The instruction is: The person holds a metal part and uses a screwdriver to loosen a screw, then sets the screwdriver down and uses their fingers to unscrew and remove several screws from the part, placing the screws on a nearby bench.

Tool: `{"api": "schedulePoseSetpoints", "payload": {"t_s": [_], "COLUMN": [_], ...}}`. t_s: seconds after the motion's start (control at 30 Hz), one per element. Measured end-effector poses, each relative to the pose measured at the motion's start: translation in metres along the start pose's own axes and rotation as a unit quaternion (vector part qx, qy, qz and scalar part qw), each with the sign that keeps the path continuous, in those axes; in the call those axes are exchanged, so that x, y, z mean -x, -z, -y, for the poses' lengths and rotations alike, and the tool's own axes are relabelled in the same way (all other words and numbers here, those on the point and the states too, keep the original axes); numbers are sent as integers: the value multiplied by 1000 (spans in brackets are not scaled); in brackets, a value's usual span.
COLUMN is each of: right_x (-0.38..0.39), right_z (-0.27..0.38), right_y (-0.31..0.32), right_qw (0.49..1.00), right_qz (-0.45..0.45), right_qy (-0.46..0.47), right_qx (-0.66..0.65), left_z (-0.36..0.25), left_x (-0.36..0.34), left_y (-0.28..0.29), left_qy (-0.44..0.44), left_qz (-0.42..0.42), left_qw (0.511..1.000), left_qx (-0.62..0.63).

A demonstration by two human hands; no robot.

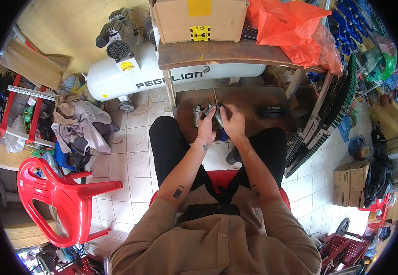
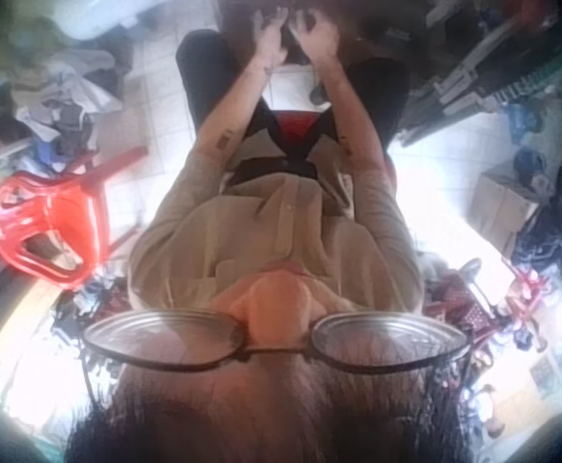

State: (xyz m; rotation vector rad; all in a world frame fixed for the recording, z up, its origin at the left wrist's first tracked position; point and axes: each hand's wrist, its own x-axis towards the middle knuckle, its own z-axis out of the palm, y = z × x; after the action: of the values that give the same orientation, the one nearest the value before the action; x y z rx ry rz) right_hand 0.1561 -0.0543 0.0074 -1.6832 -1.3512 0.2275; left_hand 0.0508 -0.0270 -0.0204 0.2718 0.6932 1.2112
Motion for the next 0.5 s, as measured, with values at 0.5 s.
{"api": "schedulePoseSetpoints", "payload": {"t_s": [0.5], "right_x": [1], "right_z": [14], "right_y": [8], "right_qw": [998], "right_qz": [50], "right_qy": [-25], "right_qx": [-27], "left_z": [-3], "left_x": [0], "left_y": [1], "left_qy": [15], "left_qz": [10], "left_qw": [1000], "left_qx": [16]}}
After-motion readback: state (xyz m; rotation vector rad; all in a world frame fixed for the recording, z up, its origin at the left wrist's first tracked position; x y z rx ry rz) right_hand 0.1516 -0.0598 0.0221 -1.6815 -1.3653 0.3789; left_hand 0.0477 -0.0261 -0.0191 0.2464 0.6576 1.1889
